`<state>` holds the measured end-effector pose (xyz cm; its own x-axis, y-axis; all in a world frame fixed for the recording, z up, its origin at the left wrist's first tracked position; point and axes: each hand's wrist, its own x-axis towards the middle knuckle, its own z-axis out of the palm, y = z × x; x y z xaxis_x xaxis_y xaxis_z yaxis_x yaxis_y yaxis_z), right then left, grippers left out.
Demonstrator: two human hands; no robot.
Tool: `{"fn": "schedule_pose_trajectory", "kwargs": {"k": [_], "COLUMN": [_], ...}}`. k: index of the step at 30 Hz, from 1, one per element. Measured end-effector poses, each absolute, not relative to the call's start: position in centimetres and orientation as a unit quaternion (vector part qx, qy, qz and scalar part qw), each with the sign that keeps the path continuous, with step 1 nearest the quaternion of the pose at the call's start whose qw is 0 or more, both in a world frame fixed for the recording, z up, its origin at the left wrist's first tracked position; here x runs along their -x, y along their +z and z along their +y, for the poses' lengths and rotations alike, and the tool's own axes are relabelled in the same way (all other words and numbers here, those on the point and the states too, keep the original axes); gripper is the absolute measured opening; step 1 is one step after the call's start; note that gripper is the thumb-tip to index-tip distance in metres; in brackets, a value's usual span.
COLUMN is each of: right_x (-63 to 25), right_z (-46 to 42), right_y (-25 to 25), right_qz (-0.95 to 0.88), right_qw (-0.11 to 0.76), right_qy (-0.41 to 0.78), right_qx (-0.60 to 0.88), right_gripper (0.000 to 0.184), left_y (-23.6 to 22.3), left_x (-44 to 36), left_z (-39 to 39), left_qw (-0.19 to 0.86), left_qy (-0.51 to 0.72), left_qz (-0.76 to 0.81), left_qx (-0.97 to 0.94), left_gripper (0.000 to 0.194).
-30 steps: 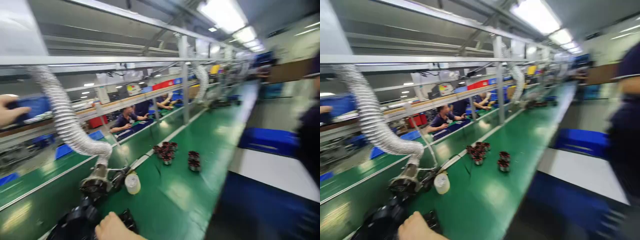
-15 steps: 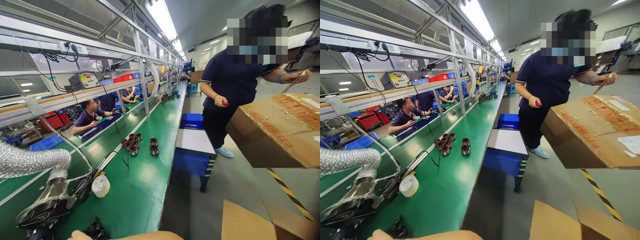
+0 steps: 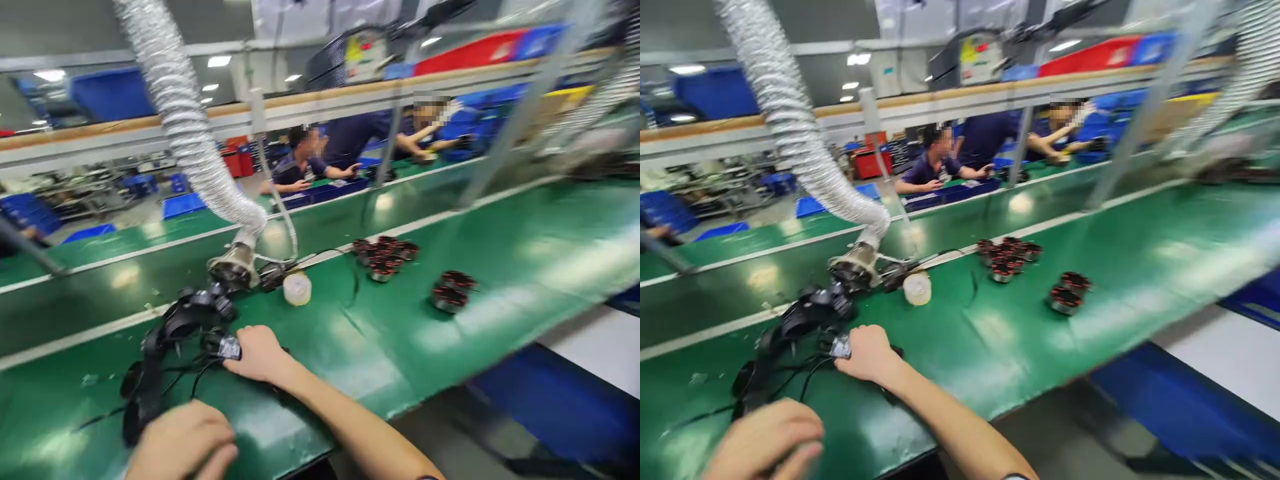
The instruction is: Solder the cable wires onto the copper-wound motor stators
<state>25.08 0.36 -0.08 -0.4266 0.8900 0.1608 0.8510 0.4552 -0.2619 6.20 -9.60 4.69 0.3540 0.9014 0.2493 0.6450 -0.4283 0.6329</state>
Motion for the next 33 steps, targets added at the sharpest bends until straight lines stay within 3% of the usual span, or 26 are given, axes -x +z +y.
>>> {"fn": "schedule_pose_trajectory", "kwargs": {"k": [2, 4, 7, 11, 16, 19, 22, 27, 33], "right_x": [-23.1, -21.4, -20.1, -20.2, -20.4, -20.2, -19.9, -18.9, -17.1], "right_z": [-1.5, -3.7, -6.2, -7.3, -7.1, -6.9, -6.5, -6.5, -7.6], "right_y": [-0.2, -0.3, 0.0, 0.0, -2.6, -4.5, -5.6, -5.7, -4.8], "right_qz": [-0.829, -0.829, -0.835, -0.829, -0.685, -0.554, -0.511, -0.546, -0.455], "right_qw": [0.153, 0.155, 0.153, 0.185, 0.291, 0.331, 0.342, 0.359, 0.402], "right_qy": [0.089, 0.095, 0.132, 0.254, 0.515, 0.640, 0.666, 0.625, 0.701], "right_qx": [0.531, 0.529, 0.512, 0.462, 0.425, 0.417, 0.421, 0.427, 0.373], "right_gripper": [0.042, 0.040, 0.038, 0.042, 0.040, 0.047, 0.045, 0.034, 0.038], "left_y": [0.2, -3.3, -5.6, -5.2, -3.9, -3.6, -3.7, -3.6, -1.6], "left_x": [-7.0, -6.9, -4.5, 0.9, 5.1, 3.3, -1.0, -6.0, -2.3], "left_z": [-12.5, -14.1, -14.7, -13.3, -10.5, -10.8, -13.0, -16.0, -15.1], "left_qw": [0.328, 0.354, 0.284, 0.141, 0.127, 0.176, 0.284, 0.285, 0.466], "left_qy": [0.258, 0.324, 0.419, 0.389, 0.352, 0.377, 0.407, 0.386, 0.495], "left_qz": [0.497, 0.593, 0.687, 0.718, 0.698, 0.706, 0.703, 0.707, 0.613], "left_qx": [-0.761, -0.646, -0.522, -0.559, -0.610, -0.574, -0.509, -0.520, -0.402], "left_gripper": [0.017, 0.029, 0.039, 0.033, 0.031, 0.037, 0.051, 0.102, 0.096]}}
